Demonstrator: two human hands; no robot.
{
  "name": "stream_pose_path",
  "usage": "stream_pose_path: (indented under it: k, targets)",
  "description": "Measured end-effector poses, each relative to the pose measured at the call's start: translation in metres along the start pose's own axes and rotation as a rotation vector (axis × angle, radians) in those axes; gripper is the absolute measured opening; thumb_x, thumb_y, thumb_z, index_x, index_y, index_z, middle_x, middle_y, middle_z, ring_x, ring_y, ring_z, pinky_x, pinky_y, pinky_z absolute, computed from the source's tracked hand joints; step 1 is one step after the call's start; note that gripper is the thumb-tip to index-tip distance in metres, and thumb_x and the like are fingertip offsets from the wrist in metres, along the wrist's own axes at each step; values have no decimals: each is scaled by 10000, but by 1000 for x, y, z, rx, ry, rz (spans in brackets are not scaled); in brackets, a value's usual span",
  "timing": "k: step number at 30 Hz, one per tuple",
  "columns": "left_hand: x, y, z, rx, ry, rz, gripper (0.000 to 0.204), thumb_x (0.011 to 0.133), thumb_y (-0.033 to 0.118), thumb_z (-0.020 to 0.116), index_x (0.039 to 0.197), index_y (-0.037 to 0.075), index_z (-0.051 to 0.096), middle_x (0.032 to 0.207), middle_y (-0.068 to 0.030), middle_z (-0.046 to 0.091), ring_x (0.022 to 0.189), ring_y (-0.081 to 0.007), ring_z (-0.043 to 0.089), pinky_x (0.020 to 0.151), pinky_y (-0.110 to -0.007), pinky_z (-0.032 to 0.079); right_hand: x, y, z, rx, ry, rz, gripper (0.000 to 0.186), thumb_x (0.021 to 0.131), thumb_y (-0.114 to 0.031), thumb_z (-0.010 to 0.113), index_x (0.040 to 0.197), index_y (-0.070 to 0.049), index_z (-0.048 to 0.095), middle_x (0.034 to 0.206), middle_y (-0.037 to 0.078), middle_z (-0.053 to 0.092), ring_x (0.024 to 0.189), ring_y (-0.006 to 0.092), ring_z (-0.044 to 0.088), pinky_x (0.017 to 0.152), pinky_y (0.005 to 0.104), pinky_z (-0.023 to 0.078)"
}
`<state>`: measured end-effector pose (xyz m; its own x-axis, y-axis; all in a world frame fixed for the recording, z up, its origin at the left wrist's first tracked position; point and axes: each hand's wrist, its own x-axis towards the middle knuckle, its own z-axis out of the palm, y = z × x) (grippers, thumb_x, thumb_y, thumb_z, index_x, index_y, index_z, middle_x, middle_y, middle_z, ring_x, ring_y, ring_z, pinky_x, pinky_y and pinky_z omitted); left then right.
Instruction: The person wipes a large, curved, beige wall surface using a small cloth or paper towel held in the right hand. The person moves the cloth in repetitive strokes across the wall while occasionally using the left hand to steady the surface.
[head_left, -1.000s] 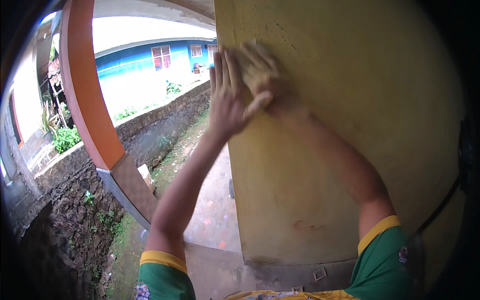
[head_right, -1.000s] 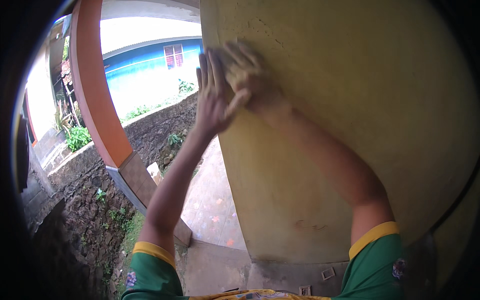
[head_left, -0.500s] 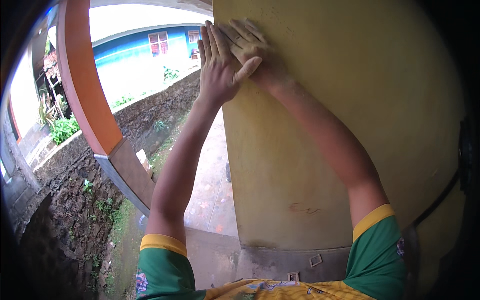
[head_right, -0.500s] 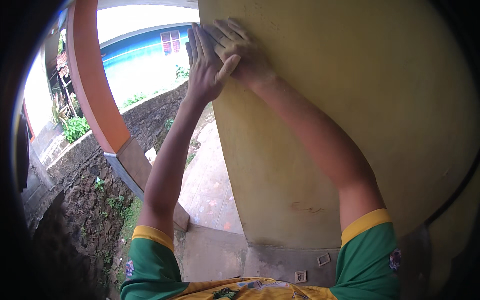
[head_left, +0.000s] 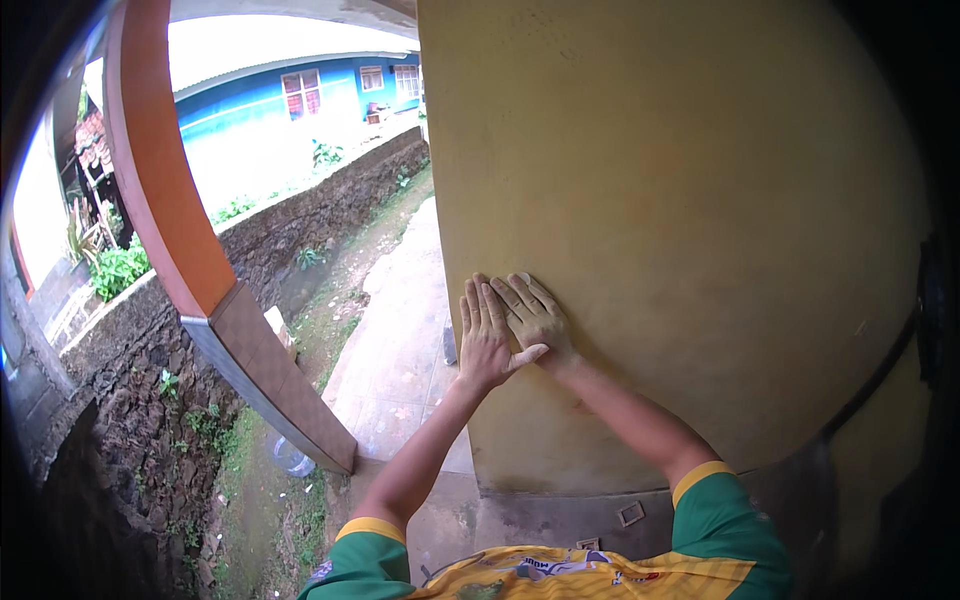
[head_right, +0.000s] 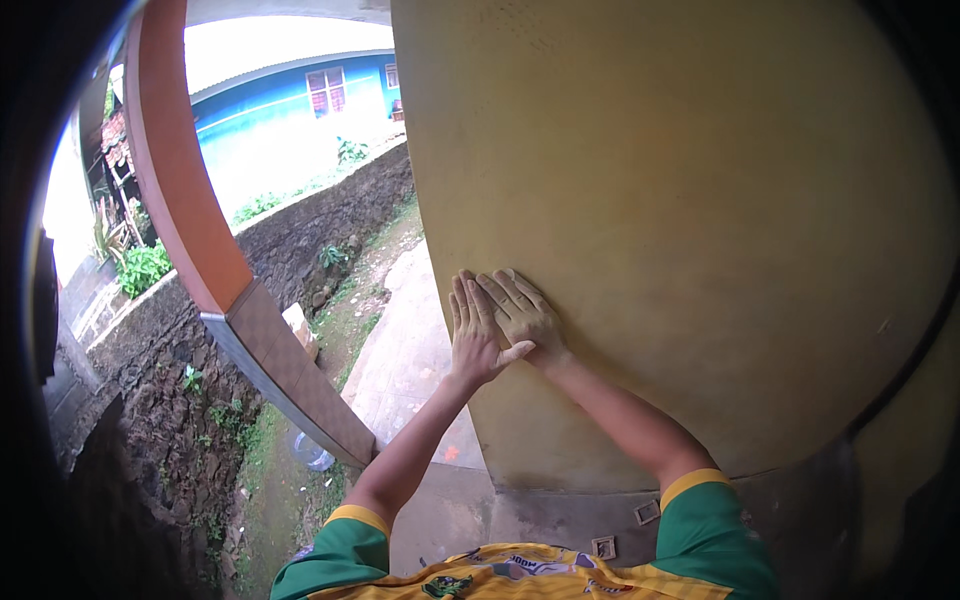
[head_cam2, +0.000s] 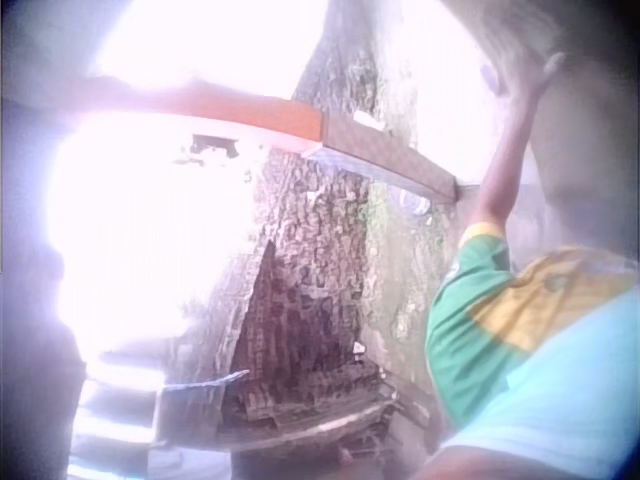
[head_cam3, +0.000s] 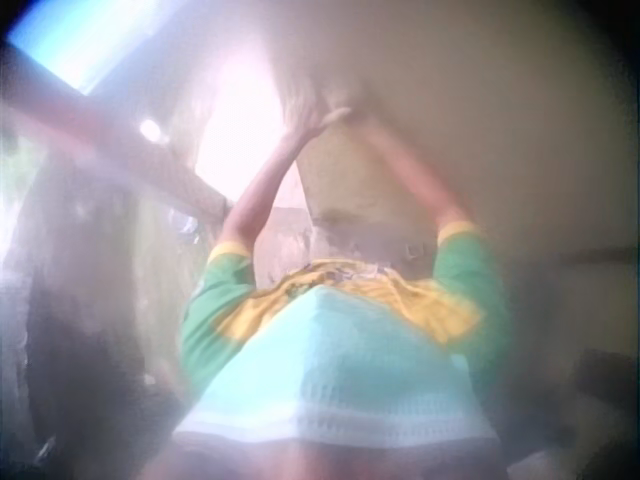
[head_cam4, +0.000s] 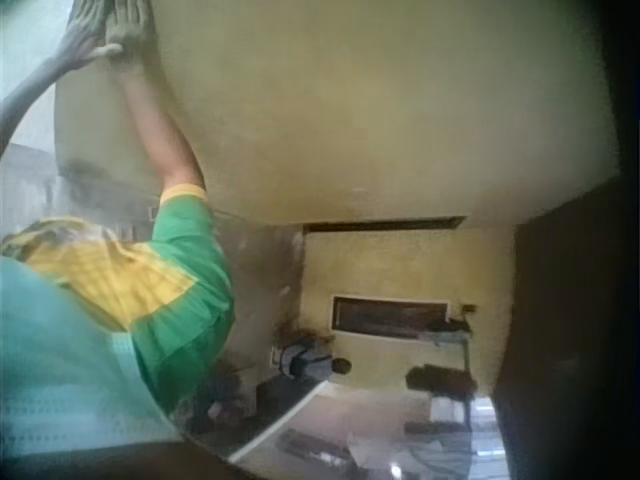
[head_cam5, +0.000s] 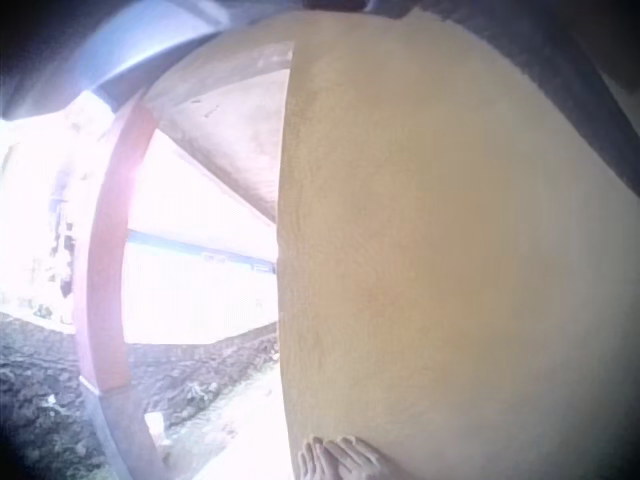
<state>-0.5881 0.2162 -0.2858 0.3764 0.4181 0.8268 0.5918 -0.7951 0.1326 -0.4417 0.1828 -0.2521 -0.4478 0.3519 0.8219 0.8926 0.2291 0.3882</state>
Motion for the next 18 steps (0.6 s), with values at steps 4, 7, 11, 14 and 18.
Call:
stream_pose_path:
  k: [4, 7, 11, 14, 18]
  targets:
    - [87, 2, -39, -52, 182, 58, 1414, 863, 924, 488, 1646, -149, 3, 1729, -389, -9, 1630, -502, -45, 1316, -580, 23, 85, 44, -29, 9, 143, -35, 585, 979, -289, 597, 1544, -138, 582, 1604, 5, 555, 1515, 238, 477, 1290, 415, 337]
    - [196, 12, -109, 94, 263, 144, 1348, 904, 886, 474, 1652, -140, 21, 1741, -360, 41, 1641, -471, -19, 1323, -556, 37, 181, 77, -73, -69, 253, 9, 594, 989, -321, 589, 1555, -143, 566, 1612, 21, 542, 1542, 260, 432, 1313, 430, 288]
    - [241, 30, -133, 83, 332, 205, 1295, 932, 864, 450, 1654, -138, 61, 1743, -350, 77, 1642, -469, 21, 1327, -539, 59, 213, 102, -87, -166, 294, 48, 584, 1010, -348, 562, 1555, -138, 563, 1647, 68, 494, 1587, 290, 349, 1319, 446, 248]
    - [199, 32, -103, 80, 262, 227, 1316, 917, 880, 450, 1645, -154, 87, 1732, -366, 105, 1637, -480, 54, 1322, -555, 79, 163, 89, -72, -108, 275, 98, 565, 1014, -318, 558, 1546, -129, 573, 1623, 89, 522, 1558, 336, 399, 1284, 450, 312]
    - [77, 36, -29, 66, -91, 171, 1392, 872, 922, 460, 1623, -192, 97, 1705, -413, 121, 1624, -519, 73, 1309, -596, 91, 38, 39, -43, -2, 187, 212, 582, 1001, -292, 576, 1559, -128, 562, 1620, 97, 527, 1512, 366, 464, 1261, 484, 367]
